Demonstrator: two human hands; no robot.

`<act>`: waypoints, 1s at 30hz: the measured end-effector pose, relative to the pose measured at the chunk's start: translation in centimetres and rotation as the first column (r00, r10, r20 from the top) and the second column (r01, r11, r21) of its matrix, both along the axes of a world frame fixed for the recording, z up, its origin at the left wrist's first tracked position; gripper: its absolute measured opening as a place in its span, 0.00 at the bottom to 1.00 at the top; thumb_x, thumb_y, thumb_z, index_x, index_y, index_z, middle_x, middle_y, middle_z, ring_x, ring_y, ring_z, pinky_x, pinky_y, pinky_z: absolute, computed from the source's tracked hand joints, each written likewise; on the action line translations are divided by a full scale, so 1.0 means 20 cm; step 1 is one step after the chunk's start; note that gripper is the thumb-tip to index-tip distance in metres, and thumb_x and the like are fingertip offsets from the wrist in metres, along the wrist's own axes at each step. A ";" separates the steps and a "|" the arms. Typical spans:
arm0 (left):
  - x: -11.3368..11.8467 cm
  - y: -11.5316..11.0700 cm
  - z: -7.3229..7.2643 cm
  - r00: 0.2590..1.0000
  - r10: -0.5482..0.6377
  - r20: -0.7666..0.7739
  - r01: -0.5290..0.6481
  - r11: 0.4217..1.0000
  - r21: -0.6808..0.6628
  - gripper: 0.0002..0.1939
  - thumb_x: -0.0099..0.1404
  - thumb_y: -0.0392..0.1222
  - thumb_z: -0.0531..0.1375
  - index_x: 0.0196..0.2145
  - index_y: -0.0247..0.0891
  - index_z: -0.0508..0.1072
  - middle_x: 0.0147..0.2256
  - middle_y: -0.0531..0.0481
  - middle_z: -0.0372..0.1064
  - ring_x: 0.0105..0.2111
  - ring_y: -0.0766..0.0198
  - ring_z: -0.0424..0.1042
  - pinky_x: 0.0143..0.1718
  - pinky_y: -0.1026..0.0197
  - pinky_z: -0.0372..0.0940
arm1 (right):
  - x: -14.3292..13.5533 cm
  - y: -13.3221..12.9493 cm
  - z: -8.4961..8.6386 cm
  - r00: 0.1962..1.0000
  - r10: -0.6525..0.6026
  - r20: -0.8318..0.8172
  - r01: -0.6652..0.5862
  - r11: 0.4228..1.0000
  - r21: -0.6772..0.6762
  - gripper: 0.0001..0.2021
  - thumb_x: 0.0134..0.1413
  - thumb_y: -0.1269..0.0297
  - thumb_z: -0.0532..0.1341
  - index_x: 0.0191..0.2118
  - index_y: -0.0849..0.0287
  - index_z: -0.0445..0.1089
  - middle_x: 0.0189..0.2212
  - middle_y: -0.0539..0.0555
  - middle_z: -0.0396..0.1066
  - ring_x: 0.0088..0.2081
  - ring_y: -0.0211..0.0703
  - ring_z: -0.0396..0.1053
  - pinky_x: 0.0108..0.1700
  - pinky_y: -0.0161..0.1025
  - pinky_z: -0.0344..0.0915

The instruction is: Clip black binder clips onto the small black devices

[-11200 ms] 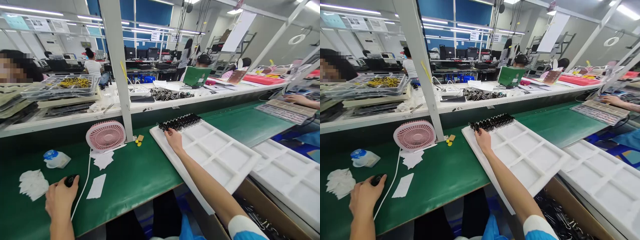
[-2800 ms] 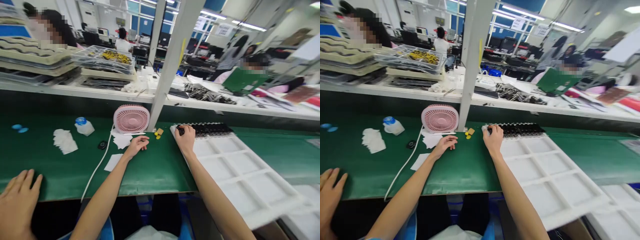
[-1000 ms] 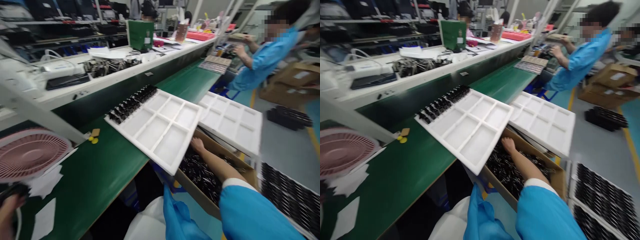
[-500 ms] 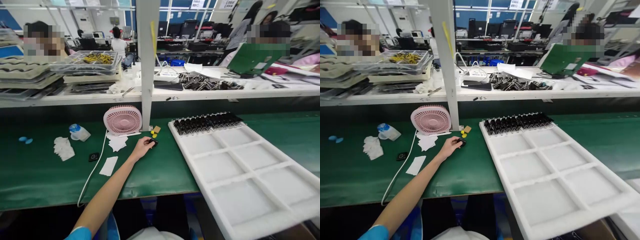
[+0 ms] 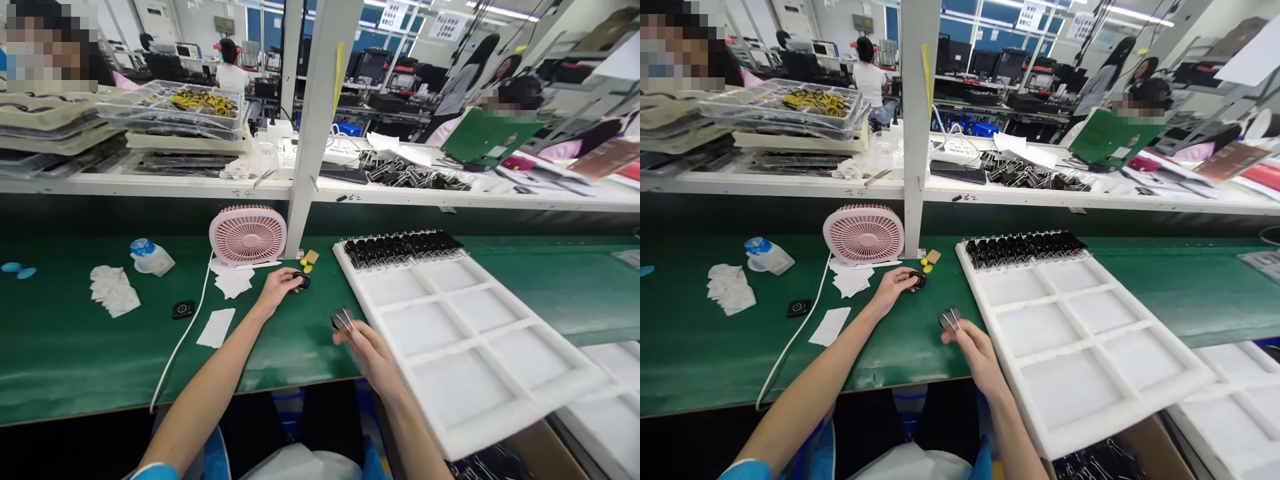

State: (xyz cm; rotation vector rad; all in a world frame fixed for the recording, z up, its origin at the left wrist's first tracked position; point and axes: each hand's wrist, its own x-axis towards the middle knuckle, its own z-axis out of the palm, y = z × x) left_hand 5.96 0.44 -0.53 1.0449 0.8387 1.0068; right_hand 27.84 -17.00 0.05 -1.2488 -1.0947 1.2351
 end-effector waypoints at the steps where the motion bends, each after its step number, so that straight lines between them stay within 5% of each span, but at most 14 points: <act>1: 0.00 0.00 0.00 1.000 0.004 0.008 -0.004 1.000 -0.009 0.25 0.50 0.51 0.74 0.40 0.32 0.76 0.34 0.42 0.77 0.32 0.59 0.75 0.33 0.60 0.67 | -0.08 0.13 0.00 0.993 -0.006 -0.117 0.008 1.000 0.022 0.19 0.58 0.43 0.66 0.40 0.55 0.73 0.37 0.57 0.75 0.39 0.51 0.73 0.49 0.49 0.69; 4: -0.01 0.00 -0.01 0.999 0.027 0.033 -0.026 0.999 -0.029 0.26 0.48 0.51 0.75 0.39 0.31 0.76 0.35 0.42 0.76 0.33 0.59 0.75 0.34 0.60 0.68 | -0.21 0.44 -0.04 0.942 -0.052 -0.332 0.053 0.999 -0.006 0.22 0.46 0.49 0.75 0.41 0.57 0.72 0.36 0.57 0.76 0.33 0.46 0.72 0.41 0.44 0.70; 7: -0.01 0.01 -0.01 0.998 0.028 0.059 -0.025 0.999 -0.048 0.25 0.49 0.50 0.75 0.39 0.31 0.76 0.36 0.42 0.76 0.34 0.60 0.75 0.35 0.60 0.69 | -0.20 0.56 -0.09 0.949 -0.069 -0.306 0.074 0.997 0.004 0.22 0.47 0.49 0.74 0.39 0.61 0.73 0.31 0.56 0.74 0.29 0.42 0.69 0.32 0.38 0.68; 12: -0.02 0.00 -0.01 0.990 0.005 0.144 0.014 0.992 -0.128 0.24 0.50 0.45 0.75 0.40 0.31 0.75 0.37 0.42 0.76 0.34 0.62 0.75 0.35 0.62 0.70 | -0.16 0.55 -0.16 0.981 -0.034 -0.189 0.050 0.996 0.079 0.22 0.61 0.44 0.64 0.40 0.62 0.75 0.20 0.47 0.60 0.19 0.33 0.53 0.20 0.33 0.47; 18: -0.02 -0.01 0.02 0.982 -0.012 0.188 0.048 0.982 -0.185 0.22 0.52 0.42 0.75 0.40 0.29 0.74 0.35 0.40 0.77 0.33 0.60 0.77 0.33 0.62 0.72 | -0.17 0.53 -0.14 0.990 -0.038 -0.139 0.055 0.990 0.126 0.23 0.62 0.44 0.64 0.46 0.62 0.75 0.26 0.50 0.63 0.24 0.36 0.55 0.25 0.35 0.51; 30: -0.01 0.00 0.00 1.000 -0.020 0.006 0.021 0.991 -0.136 0.27 0.47 0.45 0.77 0.41 0.28 0.77 0.34 0.40 0.78 0.30 0.60 0.77 0.33 0.61 0.74 | -0.16 0.54 -0.13 0.998 -0.049 0.027 0.046 0.993 0.107 0.30 0.57 0.39 0.64 0.48 0.65 0.76 0.27 0.52 0.65 0.26 0.38 0.57 0.28 0.37 0.53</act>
